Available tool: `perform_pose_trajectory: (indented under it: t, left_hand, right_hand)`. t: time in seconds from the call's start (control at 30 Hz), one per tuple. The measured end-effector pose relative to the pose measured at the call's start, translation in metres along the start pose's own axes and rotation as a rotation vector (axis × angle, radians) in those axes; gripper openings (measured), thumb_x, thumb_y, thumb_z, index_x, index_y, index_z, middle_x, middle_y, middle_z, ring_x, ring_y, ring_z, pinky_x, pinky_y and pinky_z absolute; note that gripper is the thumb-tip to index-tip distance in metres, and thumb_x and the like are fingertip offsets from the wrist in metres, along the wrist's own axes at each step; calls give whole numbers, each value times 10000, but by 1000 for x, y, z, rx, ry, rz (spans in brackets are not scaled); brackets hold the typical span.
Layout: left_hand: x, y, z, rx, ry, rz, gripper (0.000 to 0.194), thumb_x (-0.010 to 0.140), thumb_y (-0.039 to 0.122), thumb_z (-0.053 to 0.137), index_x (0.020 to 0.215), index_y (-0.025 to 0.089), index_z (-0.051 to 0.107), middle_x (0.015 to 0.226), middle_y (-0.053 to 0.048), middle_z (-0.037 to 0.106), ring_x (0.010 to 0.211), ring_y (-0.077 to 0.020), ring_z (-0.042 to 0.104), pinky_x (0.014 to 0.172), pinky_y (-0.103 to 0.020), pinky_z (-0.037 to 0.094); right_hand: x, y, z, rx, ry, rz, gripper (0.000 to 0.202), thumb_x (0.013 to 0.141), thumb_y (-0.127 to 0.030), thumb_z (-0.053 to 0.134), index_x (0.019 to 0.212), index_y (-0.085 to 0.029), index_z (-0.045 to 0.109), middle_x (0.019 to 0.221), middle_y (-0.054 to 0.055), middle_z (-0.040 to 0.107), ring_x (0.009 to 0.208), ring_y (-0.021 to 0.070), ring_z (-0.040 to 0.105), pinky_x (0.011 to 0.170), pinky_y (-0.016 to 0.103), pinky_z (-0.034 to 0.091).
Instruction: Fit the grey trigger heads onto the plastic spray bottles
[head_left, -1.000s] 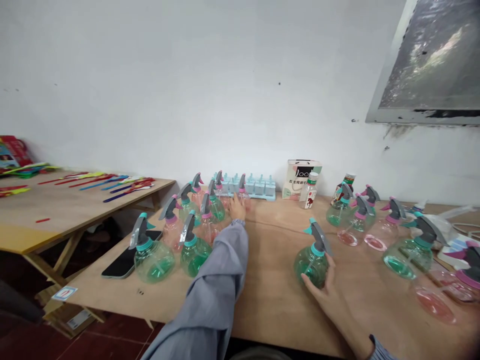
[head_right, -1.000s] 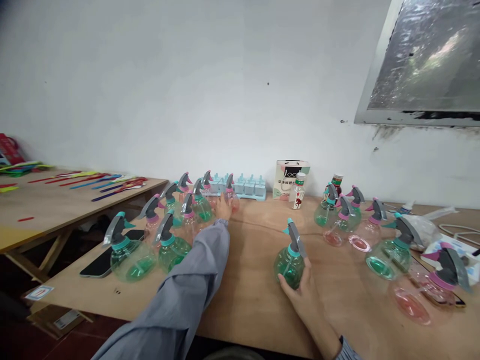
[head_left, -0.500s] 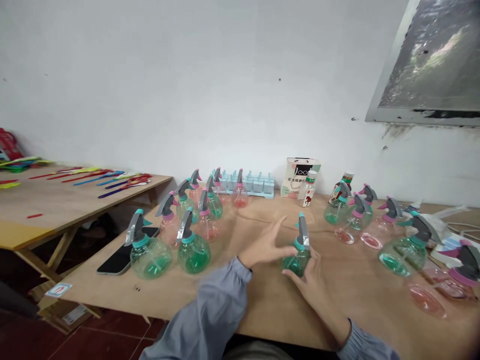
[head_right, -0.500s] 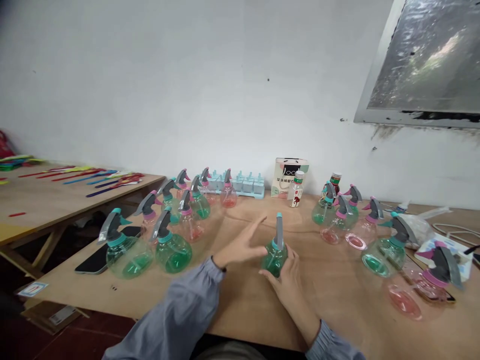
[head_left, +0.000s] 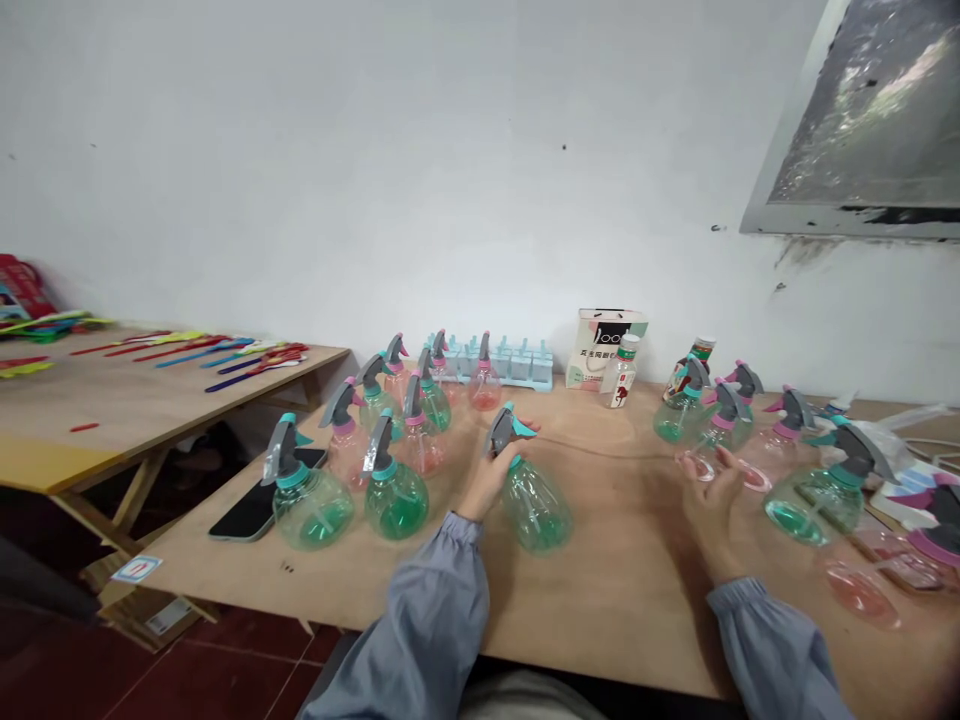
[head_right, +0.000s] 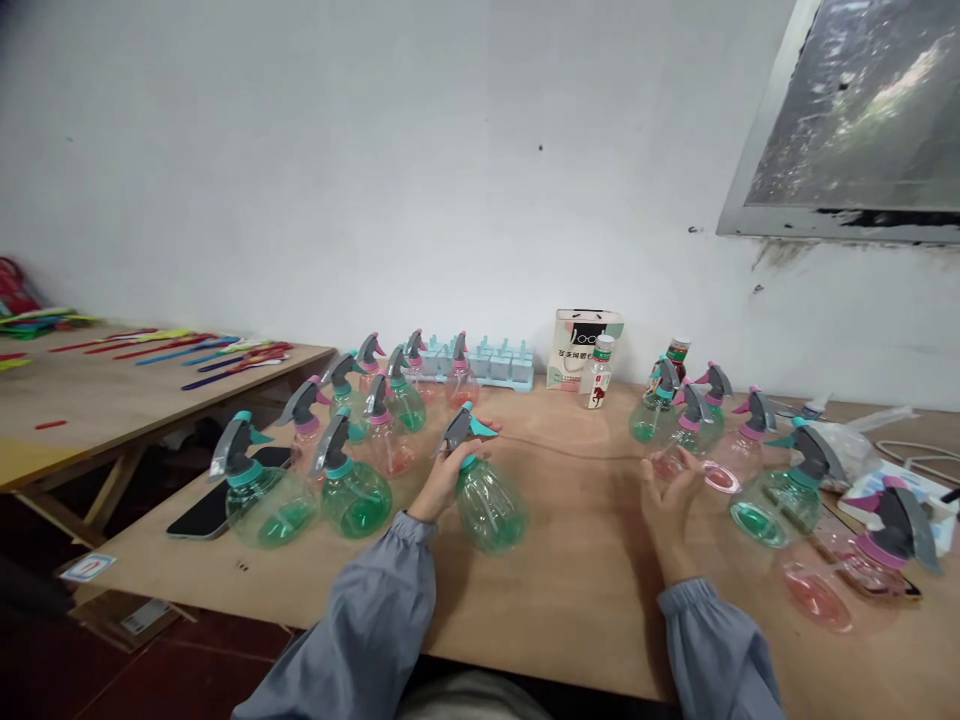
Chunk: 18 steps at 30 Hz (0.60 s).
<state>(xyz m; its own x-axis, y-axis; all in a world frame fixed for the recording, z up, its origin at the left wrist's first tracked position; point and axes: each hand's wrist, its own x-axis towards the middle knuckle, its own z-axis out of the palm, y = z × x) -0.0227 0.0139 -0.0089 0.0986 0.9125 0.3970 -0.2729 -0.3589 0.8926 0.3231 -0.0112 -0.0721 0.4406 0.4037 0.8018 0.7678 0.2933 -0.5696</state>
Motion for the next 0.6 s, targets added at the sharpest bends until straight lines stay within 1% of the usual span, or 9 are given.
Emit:
perform_pose_trajectory:
  t: [0.07,0.1,0.2,0.3,0.37,0.43,0.47,0.5,0.6]
  left_hand:
    - [-1,1,-3,59,1,21,369,794,449,647,1081,221,690,1146,-87,741,1161,-250,662,976,-372,527]
    - [-2,1,-3,79,1,28,361,799,457,642,1071,226,696,1137,-81,744,1152,-241,665,985,-368,522]
    - [-4,-1,-3,88,-2,28,346,808,478,634,1029,223,711,1085,-79,757,1084,-229,691,968,-363,529]
    - [-4,-3,-3,105,18,33,349,804,505,640,978,212,716,990,-75,767,994,-223,710,911,-349,549]
    - [-3,-5,-3,142,88,59,353,805,546,611,881,214,703,893,-60,757,895,-204,706,860,-333,555]
    - [-3,-5,-3,185,180,78,390,814,592,545,775,221,659,799,-45,726,794,-185,681,803,-325,554]
    - [-3,-4,-2,201,205,85,403,817,603,517,743,226,638,772,-41,711,770,-182,671,793,-327,552]
    - [-4,-3,-2,212,202,92,404,818,604,502,731,230,627,762,-39,701,773,-183,669,806,-333,553]
    - [-8,-1,-1,244,76,133,357,822,570,532,769,239,652,804,-45,709,877,-203,689,926,-365,544]
  right_hand:
    - [10,20,-1,-114,118,47,811,852,-710,514,1404,-133,377,1373,230,438,1313,401,404,1117,666,290]
    - [13,26,1,-159,156,64,844,832,-738,511,1388,-114,390,1362,243,452,1310,411,410,1115,669,291]
    - [18,38,8,-218,166,95,900,808,-774,491,1391,-100,371,1377,263,454,1328,427,407,1122,669,281]
    - [22,46,16,-233,163,133,931,790,-753,543,1414,-91,346,1401,283,437,1342,442,399,1123,638,296]
    - [25,52,21,-247,161,155,959,785,-744,554,1428,-68,333,1419,296,423,1352,450,393,1129,627,298]
    - [27,58,26,-257,169,164,997,778,-753,540,1437,-36,321,1437,306,410,1365,451,385,1144,625,286]
    - [28,61,28,-258,174,164,1015,773,-758,536,1438,-23,319,1442,311,406,1370,449,383,1150,623,283]
    - [29,63,30,-257,181,164,1027,765,-761,537,1436,-14,320,1444,314,406,1371,445,384,1151,621,286]
    - [29,66,33,-251,182,162,1032,753,-748,550,1444,-19,315,1452,307,407,1376,429,393,1147,612,309]
